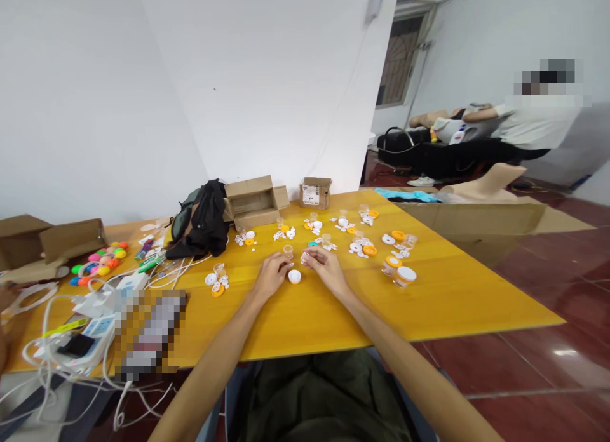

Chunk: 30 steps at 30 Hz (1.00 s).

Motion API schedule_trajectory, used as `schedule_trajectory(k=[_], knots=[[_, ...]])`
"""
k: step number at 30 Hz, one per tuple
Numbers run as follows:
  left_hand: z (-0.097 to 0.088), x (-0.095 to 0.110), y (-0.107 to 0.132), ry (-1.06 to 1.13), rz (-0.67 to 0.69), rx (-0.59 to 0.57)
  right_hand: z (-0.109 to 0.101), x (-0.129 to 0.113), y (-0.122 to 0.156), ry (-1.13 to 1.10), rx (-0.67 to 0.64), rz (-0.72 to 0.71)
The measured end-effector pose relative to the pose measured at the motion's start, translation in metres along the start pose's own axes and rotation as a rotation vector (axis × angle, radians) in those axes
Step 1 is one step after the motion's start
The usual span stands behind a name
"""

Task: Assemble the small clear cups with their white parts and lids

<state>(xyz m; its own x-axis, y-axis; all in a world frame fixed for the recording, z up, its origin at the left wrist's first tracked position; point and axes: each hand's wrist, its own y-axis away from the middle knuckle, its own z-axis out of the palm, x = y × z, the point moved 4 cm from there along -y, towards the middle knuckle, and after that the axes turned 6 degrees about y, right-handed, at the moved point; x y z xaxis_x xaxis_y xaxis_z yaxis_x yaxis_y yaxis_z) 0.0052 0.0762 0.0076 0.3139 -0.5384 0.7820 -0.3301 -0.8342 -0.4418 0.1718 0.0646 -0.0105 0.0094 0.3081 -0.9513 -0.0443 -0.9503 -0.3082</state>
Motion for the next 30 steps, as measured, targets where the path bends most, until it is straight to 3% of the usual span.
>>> schedule_trajectory(k=[6,10,17,30], knots=[[-0.001,0.0,-0.002,0.273,-0.104,0.111,0.0,0.004,-0.001,-0.038,0.025,0.037],[0.002,0.006,-0.002,0.365,-0.102,0.095,0.002,0.003,0.0,-0.081,0.01,0.053],[0.003,0.015,0.001,0.231,-0.071,0.083,0.008,-0.002,0.001,-0.119,-0.085,0.037],[0.003,0.021,0.003,0.135,0.123,0.059,0.006,-0.005,0.005,-0.205,-0.091,0.114]])
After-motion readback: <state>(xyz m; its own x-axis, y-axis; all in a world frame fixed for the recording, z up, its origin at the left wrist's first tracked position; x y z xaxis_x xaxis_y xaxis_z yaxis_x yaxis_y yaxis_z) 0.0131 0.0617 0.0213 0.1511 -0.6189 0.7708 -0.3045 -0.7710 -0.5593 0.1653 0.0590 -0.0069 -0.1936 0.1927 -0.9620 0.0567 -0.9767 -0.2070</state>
